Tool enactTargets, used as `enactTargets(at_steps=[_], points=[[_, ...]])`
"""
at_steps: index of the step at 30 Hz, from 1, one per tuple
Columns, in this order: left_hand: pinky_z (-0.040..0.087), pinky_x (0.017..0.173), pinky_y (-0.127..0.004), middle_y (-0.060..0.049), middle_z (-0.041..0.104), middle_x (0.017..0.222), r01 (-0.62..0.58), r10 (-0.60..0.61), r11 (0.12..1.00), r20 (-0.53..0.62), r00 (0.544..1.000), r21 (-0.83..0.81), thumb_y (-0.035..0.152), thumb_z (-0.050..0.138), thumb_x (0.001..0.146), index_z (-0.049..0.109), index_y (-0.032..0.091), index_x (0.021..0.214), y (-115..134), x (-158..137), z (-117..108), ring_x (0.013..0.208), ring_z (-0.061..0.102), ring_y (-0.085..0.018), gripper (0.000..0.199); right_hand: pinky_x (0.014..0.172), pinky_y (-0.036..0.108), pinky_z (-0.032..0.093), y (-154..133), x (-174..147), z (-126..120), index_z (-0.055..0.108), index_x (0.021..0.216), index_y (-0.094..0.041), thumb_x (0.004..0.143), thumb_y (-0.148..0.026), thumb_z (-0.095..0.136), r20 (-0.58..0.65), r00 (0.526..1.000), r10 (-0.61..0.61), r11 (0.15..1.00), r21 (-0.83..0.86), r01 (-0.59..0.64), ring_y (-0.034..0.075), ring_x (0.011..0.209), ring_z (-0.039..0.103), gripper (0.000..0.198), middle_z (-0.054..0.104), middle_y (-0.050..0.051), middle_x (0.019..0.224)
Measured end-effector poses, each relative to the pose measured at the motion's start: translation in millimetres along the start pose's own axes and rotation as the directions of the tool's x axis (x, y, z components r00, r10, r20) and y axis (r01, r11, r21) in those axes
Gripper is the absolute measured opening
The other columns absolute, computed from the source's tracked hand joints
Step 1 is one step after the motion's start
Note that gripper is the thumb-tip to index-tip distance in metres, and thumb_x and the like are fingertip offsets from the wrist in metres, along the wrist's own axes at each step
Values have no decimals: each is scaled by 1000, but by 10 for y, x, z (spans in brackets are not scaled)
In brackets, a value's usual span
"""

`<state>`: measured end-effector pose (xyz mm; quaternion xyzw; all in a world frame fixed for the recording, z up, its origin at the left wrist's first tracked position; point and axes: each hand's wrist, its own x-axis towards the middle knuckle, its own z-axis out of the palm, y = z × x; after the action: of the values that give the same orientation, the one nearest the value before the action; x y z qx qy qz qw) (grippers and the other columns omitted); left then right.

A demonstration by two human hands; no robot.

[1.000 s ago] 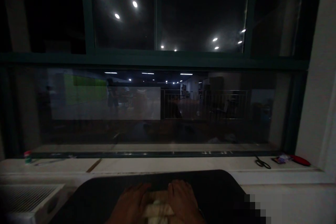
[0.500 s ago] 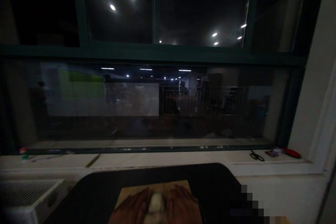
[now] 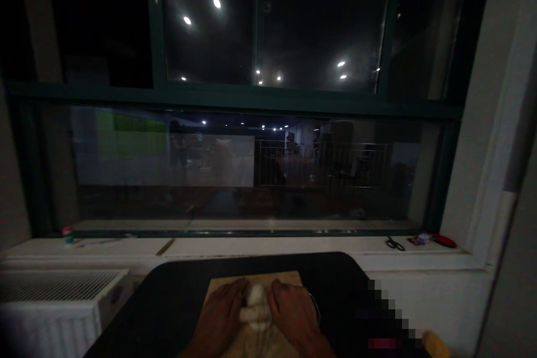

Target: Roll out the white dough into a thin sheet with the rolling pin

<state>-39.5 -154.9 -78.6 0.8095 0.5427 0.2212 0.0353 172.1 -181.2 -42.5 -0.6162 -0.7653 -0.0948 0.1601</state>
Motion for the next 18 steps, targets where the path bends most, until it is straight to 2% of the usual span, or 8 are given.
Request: enactTargets(at_steps=[3,6,10,14,18], points=[[40,109,-40,-7,60,142,-17,11,997,85,996,74,19,30,96,57,23,137,-61,164,4,129,53,-22,49,69,30,45,18,240,-149,70,101,-22,100,-33,34,46,998,-42,998,-45,44,24,79,73,37,76,10,87],[41,104,-45,-9,64,133,14,-30,988,108,994,151,20,31,95,61,24,132,-80,289,4,123,55,-26,48,73,31,46,99,506,-148,72,102,-23,97,-36,38,124,991,-51,999,-6,52,24,87,72,36,76,11,95],[40,102,-54,-10,64,131,108,-127,974,85,988,199,25,28,96,63,26,129,-65,364,7,123,54,-30,47,76,31,47,214,769,21,74,101,-22,94,-35,40,201,977,-73,997,53,63,25,93,72,36,76,11,100],[26,112,-64,-9,59,140,172,-196,967,116,974,189,23,28,94,60,26,133,-97,435,20,134,47,-30,50,80,33,47,253,894,191,75,97,-24,92,-31,41,184,982,-45,996,79,31,24,94,71,35,77,10,100],[24,114,-64,-10,60,140,176,-193,970,93,977,166,24,30,93,59,24,134,-88,518,-9,134,48,-29,50,91,33,46,348,899,394,75,104,-26,92,-27,41,159,987,-34,987,162,7,22,105,68,35,75,6,110]])
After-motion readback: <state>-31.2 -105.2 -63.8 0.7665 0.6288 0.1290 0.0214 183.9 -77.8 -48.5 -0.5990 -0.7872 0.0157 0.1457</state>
